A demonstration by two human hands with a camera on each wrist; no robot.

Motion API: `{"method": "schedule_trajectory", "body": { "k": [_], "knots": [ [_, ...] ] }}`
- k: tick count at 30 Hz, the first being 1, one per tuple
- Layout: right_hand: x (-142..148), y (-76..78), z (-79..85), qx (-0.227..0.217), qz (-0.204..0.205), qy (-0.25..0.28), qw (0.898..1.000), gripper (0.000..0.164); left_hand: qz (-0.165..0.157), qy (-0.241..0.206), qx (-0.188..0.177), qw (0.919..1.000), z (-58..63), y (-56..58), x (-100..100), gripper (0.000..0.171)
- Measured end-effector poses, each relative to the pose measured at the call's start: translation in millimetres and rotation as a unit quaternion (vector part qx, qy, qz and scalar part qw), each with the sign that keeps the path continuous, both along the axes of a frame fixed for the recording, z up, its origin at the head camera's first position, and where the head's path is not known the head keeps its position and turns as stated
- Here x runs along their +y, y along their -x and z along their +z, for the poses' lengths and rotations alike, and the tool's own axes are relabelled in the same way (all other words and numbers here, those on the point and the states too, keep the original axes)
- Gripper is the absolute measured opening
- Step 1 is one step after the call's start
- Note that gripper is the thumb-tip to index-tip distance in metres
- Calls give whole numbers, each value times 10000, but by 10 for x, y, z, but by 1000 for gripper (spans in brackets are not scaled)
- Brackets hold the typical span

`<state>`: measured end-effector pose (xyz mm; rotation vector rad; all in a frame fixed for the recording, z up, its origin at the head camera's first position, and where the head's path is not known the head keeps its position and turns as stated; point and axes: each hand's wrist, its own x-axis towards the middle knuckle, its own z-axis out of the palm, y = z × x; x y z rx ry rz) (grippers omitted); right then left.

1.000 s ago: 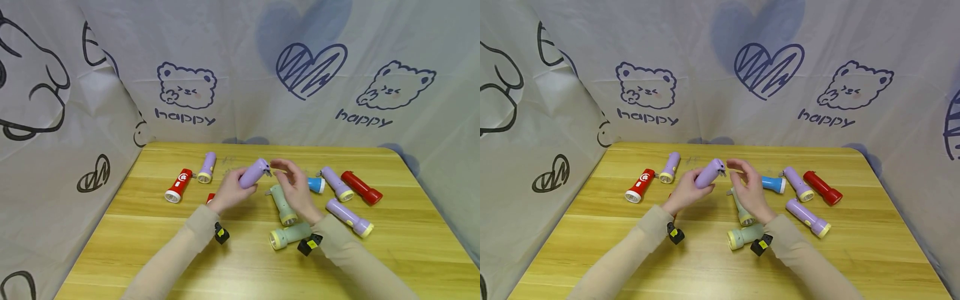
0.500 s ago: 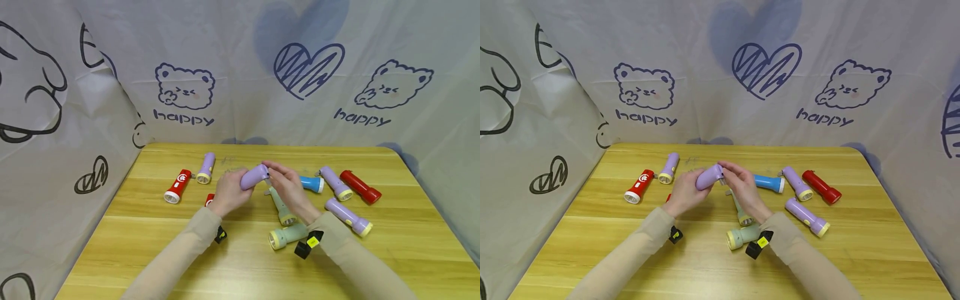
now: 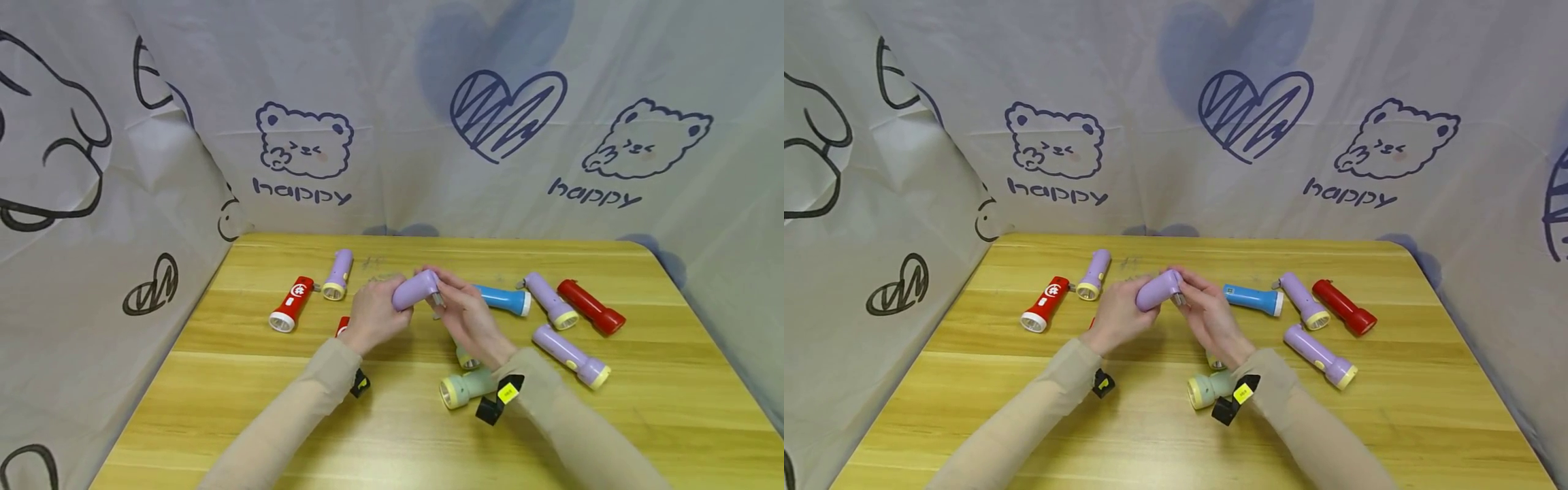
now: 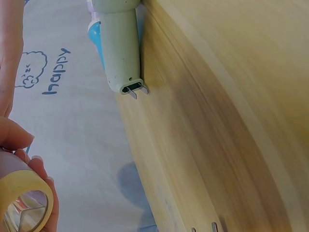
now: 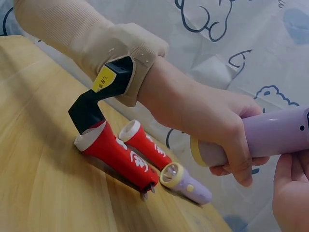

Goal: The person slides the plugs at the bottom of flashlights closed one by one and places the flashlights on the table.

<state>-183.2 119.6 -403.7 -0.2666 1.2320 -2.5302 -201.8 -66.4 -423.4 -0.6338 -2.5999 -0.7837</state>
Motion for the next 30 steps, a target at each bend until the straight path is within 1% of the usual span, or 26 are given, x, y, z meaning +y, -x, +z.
{"method": "schedule_trajectory", "body": {
  "k": [4,12,21,30],
  "knots": [
    [6,-9,-17,-9,117,114,9999,30,11,66,36,10000,4,-9,-2,16],
    [0,-24,-29,-137,250,217,9994,32,16,134,136,9998,21,-31,-12,18],
    [-27,-34,-83,-212,397,547,9975,34,11,195,87,9998,19,-42,-24,22],
    [-48,-49,-150,-505,323,687,9958,37,121,278,199,9993,-14,-69,-19,22]
  ]
}}
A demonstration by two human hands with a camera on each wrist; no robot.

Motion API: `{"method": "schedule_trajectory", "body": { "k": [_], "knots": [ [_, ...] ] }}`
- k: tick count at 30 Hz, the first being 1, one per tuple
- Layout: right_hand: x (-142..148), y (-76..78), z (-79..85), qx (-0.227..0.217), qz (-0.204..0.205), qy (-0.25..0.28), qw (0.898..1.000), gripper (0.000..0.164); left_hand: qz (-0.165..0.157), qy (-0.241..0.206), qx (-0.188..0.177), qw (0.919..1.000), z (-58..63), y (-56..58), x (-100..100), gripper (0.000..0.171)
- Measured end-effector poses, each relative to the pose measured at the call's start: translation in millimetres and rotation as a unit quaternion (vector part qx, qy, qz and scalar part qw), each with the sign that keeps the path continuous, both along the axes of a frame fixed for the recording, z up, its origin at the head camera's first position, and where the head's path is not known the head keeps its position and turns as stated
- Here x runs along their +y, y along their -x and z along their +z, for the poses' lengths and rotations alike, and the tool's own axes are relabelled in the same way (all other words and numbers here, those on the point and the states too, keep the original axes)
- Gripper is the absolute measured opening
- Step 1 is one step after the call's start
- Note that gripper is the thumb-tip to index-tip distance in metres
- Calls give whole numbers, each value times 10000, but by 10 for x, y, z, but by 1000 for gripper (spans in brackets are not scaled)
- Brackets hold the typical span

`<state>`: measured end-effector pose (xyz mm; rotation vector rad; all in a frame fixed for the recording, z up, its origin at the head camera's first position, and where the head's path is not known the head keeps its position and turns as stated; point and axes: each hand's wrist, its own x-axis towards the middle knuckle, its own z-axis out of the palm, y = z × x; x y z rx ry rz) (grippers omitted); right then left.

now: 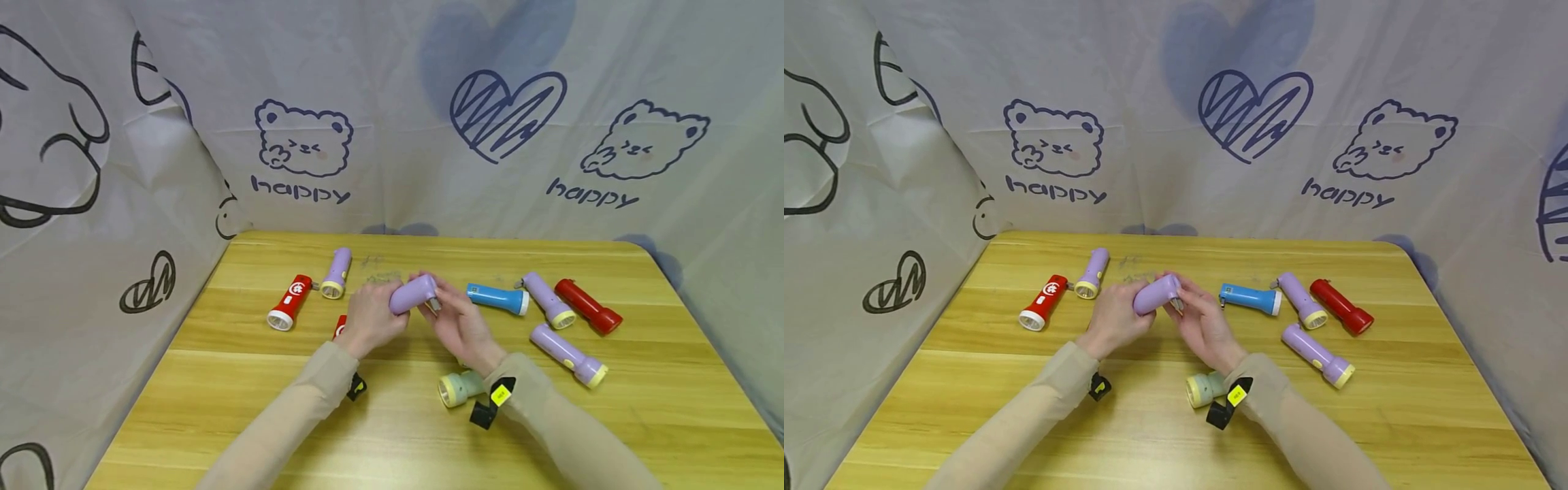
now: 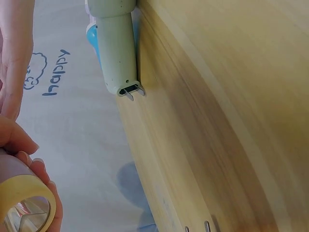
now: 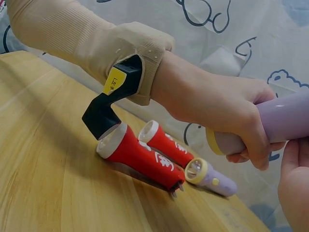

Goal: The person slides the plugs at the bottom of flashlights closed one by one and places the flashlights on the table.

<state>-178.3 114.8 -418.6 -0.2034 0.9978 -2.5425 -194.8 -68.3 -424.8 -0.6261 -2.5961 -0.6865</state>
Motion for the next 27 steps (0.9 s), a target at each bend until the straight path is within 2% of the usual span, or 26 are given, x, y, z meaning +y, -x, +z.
{"method": "schedule_trajectory", "body": {
  "k": [18,27],
  "knots": [
    [-28,22,14,16,-209,-218,9995,31,-38,-23,5,10000,-30,-12,0,21],
    [-59,41,63,25,-376,-569,9977,30,-5,80,146,9999,-10,-54,13,24]
  ]
}}
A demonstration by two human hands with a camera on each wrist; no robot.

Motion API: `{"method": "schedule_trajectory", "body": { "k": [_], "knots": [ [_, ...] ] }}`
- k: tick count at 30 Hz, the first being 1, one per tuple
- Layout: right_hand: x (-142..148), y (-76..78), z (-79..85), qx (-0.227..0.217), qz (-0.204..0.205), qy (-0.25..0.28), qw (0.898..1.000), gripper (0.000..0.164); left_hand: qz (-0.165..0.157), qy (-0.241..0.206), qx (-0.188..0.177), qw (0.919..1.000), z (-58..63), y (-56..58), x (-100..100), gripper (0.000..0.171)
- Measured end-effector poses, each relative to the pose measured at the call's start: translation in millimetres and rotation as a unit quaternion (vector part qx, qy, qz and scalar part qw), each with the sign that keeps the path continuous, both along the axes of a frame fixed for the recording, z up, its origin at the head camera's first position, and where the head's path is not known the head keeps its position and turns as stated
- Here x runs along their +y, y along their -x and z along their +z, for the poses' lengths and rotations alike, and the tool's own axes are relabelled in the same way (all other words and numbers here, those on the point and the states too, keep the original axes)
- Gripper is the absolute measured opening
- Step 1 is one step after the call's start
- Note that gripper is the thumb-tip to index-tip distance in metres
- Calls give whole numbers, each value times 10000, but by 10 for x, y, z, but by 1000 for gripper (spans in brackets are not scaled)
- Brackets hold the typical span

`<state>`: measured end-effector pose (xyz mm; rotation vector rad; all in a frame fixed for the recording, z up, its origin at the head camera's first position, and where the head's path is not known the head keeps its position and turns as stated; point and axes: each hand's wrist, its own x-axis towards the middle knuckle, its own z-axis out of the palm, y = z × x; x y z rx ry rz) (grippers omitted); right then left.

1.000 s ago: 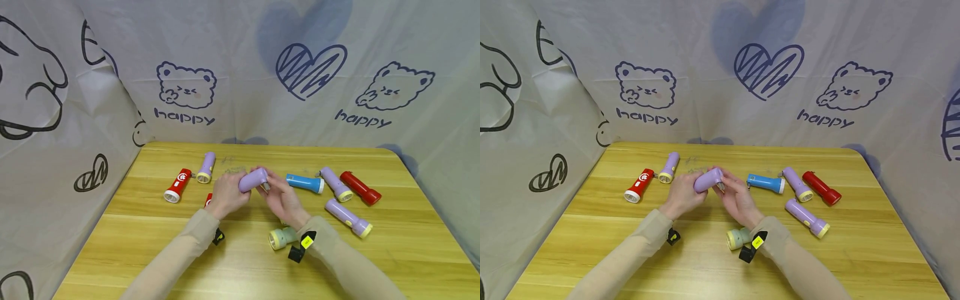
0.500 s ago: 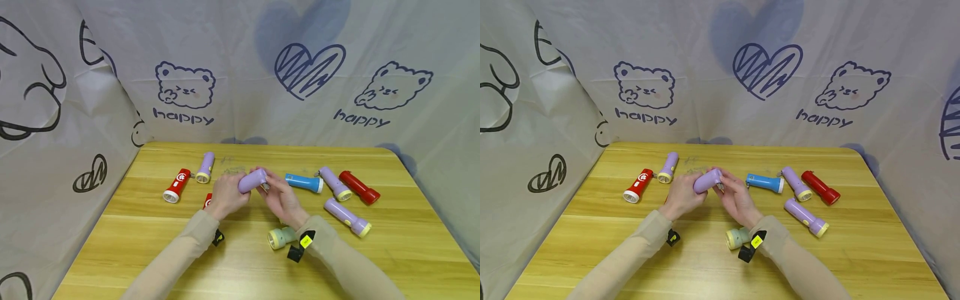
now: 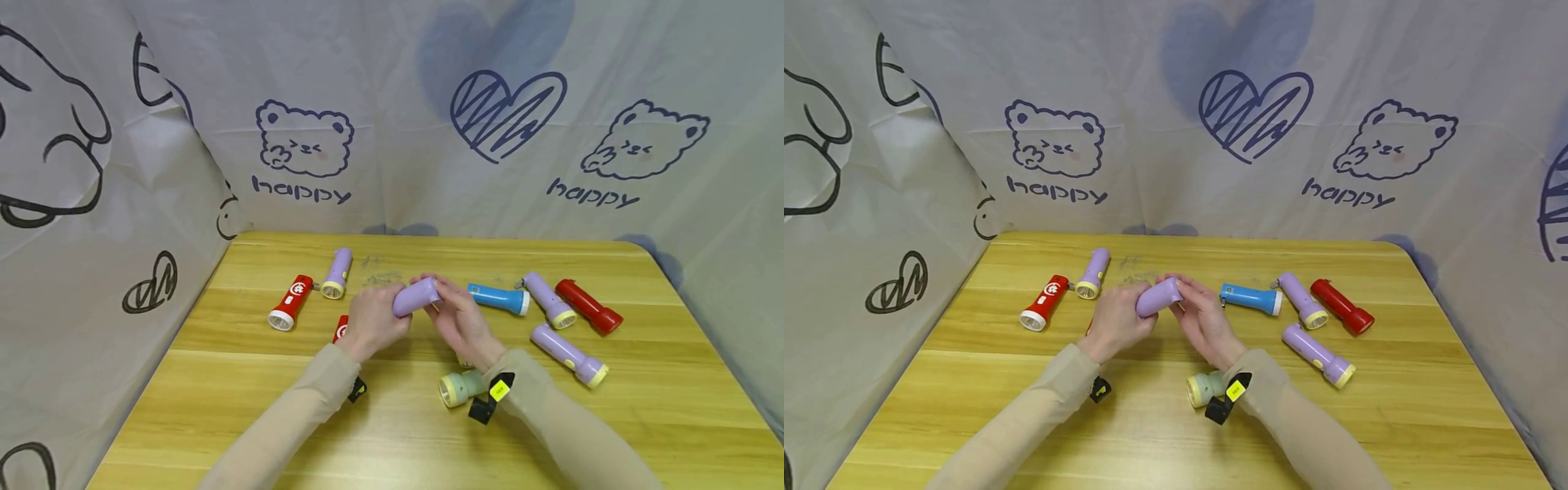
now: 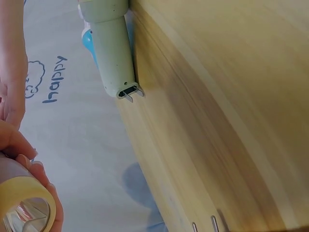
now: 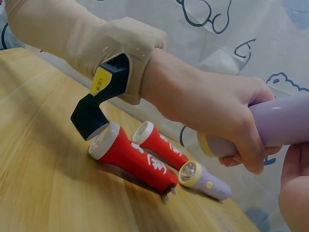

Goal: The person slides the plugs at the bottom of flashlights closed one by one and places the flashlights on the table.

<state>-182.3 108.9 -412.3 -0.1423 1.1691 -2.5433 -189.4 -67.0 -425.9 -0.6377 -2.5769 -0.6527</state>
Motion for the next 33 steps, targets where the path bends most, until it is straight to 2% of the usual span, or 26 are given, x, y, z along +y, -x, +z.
{"method": "schedule_trajectory", "body": {
  "k": [6,9,12,16,19,25,33],
  "knots": [
    [32,25,22,-109,-13,-101,9999,32,54,-2,-2,10000,1,-2,25,23],
    [65,34,14,-146,-74,-193,9997,32,28,54,-145,9999,-4,11,28,23],
    [97,38,4,-191,-169,-245,9994,32,-114,49,-454,9989,2,33,29,23],
    [123,49,-20,-243,-225,-275,9991,31,-505,-133,-1029,9933,15,64,19,23],
    [132,59,-44,-308,-288,-259,9988,29,-851,-376,-1514,9841,21,85,4,22],
    [141,63,-65,-499,-467,-166,9975,33,-1372,-839,-2437,9564,53,99,-59,28],
    [167,71,-65,-591,-460,55,9972,26,-1859,-991,-2939,9323,116,134,-141,36]
  ]
}}
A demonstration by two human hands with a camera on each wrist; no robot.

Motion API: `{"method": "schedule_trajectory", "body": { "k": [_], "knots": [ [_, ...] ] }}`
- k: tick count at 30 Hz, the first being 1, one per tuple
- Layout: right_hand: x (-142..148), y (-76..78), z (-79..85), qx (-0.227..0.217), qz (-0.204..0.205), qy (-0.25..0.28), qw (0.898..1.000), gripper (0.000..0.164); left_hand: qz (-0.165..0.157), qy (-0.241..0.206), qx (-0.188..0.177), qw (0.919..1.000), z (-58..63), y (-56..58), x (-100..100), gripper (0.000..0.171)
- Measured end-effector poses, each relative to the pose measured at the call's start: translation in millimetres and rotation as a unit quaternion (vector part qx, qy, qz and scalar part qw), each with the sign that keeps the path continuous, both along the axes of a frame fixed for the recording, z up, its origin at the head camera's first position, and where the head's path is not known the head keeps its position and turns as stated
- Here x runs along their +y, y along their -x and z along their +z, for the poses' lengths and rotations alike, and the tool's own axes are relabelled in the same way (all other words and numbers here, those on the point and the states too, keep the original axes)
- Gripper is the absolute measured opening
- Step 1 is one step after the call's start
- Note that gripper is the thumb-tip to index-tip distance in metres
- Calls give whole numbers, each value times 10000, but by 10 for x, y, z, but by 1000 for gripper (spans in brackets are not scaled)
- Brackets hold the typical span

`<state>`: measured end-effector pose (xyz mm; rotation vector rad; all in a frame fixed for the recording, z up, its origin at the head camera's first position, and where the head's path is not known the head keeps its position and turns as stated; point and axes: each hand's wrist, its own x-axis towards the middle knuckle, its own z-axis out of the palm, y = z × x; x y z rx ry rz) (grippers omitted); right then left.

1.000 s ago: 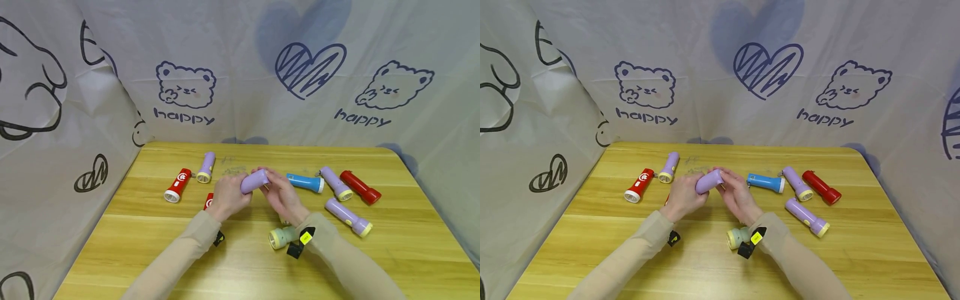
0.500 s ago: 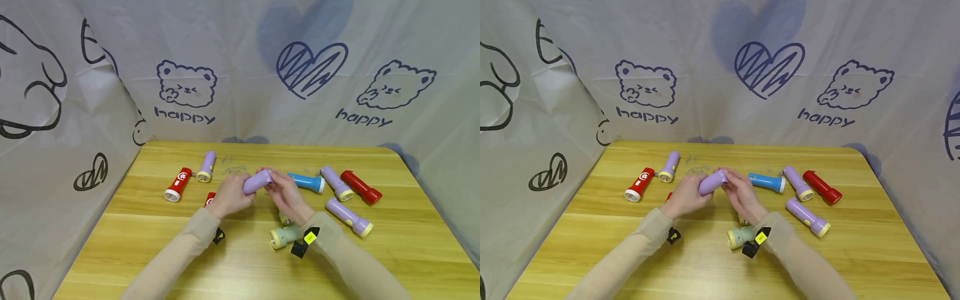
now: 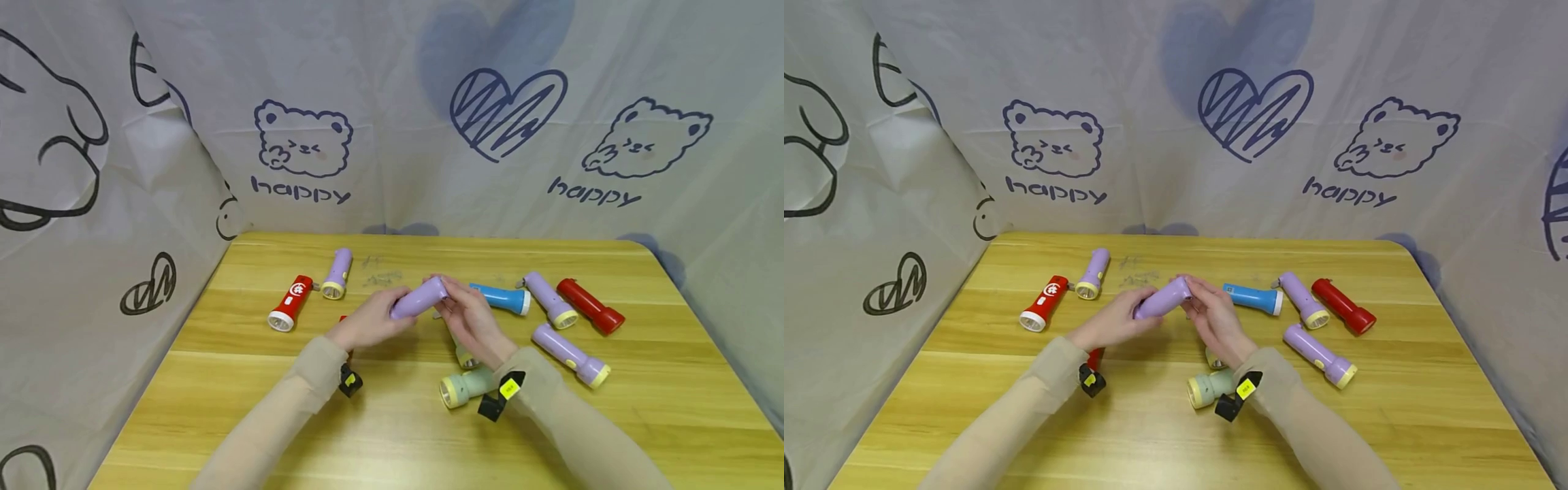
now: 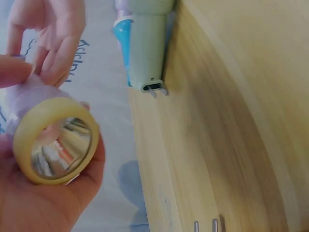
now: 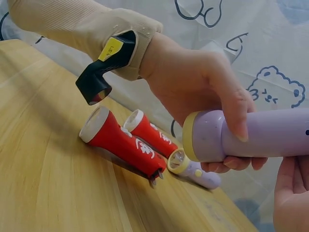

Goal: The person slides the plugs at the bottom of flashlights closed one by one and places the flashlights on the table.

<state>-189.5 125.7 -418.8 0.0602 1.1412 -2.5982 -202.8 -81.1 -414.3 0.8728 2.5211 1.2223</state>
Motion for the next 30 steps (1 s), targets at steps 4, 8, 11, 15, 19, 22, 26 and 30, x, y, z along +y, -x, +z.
{"method": "schedule_trajectory", "body": {
  "k": [4,8,11,15,19,22,26,30],
  "knots": [
    [10,-17,3,54,91,41,9999,22,-181,-55,-231,9996,11,20,-47,42],
    [25,-36,-9,74,201,37,9998,20,-373,-30,-469,9982,16,15,-82,45],
    [30,-39,-19,16,166,31,9999,19,-439,27,-636,9970,20,0,-92,47],
    [29,-29,-26,-24,103,-17,9999,20,-401,92,-723,9965,21,-17,-76,48],
    [33,-32,-30,5,123,-52,9999,25,-368,143,-570,9976,17,-28,-54,47],
    [46,-37,-31,44,207,-20,9998,26,-417,183,-335,9984,18,-29,-44,44],
    [66,-28,-22,16,292,-12,9996,27,-461,255,-31,9986,20,-23,-35,40],
    [80,-26,-8,-143,295,44,9995,26,-449,306,53,9985,9,-22,-22,40]
  ]
}}
